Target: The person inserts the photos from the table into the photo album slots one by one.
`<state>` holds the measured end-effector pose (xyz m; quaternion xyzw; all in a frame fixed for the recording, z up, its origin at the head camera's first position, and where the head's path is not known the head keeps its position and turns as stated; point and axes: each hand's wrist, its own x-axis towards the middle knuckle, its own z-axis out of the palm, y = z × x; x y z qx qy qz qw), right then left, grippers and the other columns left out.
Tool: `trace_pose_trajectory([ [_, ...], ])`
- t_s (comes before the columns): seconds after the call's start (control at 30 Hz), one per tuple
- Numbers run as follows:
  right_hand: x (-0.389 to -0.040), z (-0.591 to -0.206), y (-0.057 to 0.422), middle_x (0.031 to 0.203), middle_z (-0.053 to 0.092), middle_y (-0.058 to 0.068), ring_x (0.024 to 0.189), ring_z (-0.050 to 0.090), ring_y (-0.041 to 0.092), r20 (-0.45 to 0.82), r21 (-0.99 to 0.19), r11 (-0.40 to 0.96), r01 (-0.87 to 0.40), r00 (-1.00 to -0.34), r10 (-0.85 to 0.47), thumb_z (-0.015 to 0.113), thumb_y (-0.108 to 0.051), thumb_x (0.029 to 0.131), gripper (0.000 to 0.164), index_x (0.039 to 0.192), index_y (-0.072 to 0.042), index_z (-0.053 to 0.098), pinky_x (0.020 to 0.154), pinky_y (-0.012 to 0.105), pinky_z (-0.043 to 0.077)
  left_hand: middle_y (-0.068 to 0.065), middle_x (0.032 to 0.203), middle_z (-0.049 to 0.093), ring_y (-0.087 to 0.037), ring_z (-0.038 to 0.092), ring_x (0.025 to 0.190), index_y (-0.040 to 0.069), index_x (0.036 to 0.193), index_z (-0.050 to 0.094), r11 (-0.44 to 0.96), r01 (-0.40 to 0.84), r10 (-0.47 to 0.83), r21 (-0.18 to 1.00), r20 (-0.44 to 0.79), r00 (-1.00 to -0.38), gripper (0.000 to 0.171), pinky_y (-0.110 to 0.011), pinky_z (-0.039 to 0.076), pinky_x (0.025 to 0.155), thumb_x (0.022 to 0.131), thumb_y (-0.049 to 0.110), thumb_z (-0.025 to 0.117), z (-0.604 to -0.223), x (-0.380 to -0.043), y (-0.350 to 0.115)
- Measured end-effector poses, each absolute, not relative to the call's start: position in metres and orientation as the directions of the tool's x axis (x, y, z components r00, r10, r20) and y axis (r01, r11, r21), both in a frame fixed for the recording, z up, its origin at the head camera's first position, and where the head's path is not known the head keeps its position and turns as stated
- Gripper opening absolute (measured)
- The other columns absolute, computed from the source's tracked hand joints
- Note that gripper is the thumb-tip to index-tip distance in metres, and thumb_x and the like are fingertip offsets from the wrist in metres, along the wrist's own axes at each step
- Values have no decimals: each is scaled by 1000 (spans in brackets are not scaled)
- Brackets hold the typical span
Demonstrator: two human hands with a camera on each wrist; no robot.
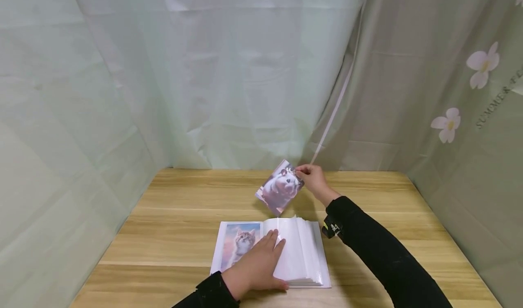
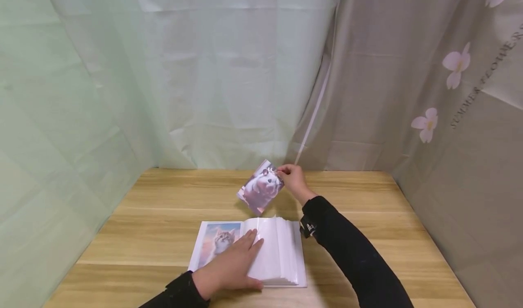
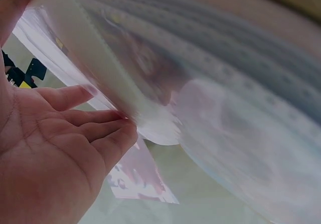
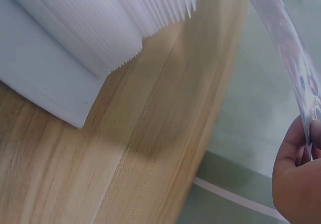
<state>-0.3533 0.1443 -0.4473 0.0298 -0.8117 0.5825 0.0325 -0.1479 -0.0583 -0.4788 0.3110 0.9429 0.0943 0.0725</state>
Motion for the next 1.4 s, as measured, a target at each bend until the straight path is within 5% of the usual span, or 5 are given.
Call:
trace_pose_trajectory([
  [0.53, -351, -453, 144, 93, 70, 13, 75, 58, 14, 45, -931, 360, -63, -997, -58, 67, -2, 94, 13, 103, 5, 73, 62, 21, 50, -26, 158, 29, -36, 27, 148, 2, 151, 40, 790, 567, 597, 231, -81, -798, 105, -41, 28, 119, 76, 66, 75, -478, -148, -59],
  [0.83, -357, -455, 149, 91, 72, 15, 75, 59, 14, 120, -861, 470, -194, -976, -184, 70, 1, 91, 12, 101, 6, 74, 63, 22, 51, -26, 159, 27, -36, 25, 149, 2, 152, 39, 789, 567, 597, 236, -75, -799, 106, -42, 28, 119, 76, 67, 75, -482, -149, -59],
  [1.4, -368, -438, 149, 97, 74, 13, 87, 65, 19, 70, -752, 588, -297, -923, -378, 70, -3, 92, 13, 102, 2, 76, 72, 25, 54, -25, 160, 25, -35, 24, 149, 4, 154, 37, 792, 564, 594, 234, -83, -800, 109, -41, 28, 119, 75, 70, 74, -484, -148, -59],
])
